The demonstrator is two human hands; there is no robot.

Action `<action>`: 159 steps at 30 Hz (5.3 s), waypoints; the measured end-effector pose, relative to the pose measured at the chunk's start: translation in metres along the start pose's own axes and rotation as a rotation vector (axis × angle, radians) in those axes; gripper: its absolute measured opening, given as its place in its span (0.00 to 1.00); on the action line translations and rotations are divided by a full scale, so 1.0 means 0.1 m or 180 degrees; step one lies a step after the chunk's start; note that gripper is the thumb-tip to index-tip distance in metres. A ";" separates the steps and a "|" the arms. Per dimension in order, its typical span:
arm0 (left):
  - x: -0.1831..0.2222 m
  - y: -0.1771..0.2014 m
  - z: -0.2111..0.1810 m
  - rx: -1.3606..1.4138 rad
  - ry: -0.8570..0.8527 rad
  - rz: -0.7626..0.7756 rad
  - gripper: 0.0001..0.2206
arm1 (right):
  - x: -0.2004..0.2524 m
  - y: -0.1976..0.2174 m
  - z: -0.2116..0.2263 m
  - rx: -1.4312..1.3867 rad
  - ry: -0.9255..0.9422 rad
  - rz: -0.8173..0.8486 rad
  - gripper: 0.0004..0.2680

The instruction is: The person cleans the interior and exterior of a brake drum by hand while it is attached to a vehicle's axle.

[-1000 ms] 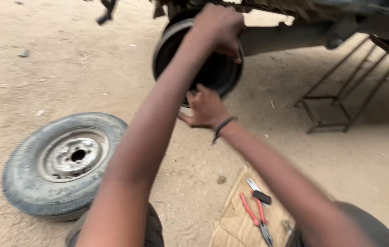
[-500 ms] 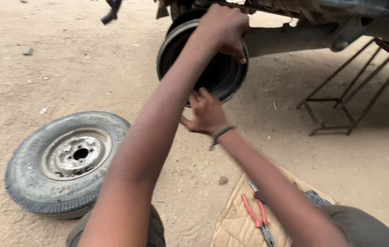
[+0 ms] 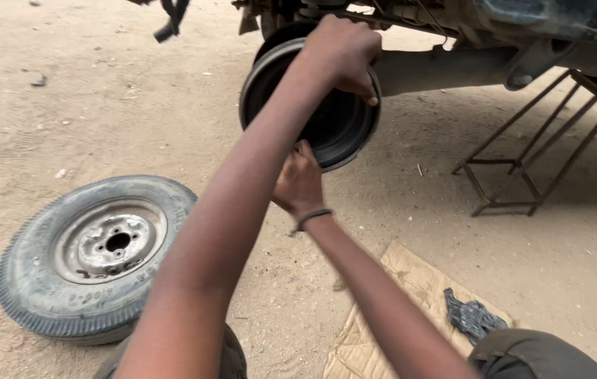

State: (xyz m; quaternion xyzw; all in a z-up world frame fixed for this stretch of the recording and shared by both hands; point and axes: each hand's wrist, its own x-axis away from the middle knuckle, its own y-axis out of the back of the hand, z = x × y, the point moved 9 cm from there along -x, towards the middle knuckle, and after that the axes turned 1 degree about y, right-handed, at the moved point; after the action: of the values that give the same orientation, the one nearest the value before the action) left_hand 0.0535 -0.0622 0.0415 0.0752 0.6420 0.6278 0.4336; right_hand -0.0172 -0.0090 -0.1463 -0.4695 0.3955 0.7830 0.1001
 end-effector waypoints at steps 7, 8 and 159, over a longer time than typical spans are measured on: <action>0.06 0.04 0.07 -0.0150 0.0011 -0.0216 0.28 | 0.07 0.38 -0.06 0.1776 0.1542 0.0890 0.28; 0.06 0.05 0.06 -0.0167 0.0018 -0.0227 0.28 | 0.03 0.33 -0.01 0.1901 0.1432 0.0749 0.28; 0.36 -0.19 1.00 0.1830 0.0788 -0.0465 0.43 | 0.05 0.62 -0.22 0.1819 0.1968 0.0999 0.20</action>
State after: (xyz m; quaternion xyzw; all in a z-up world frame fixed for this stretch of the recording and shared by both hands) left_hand 0.1053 0.0309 0.0245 0.0714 0.8447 0.3923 0.3571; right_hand -0.0381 -0.0668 -0.1235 -0.5692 0.6737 0.4710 -0.0172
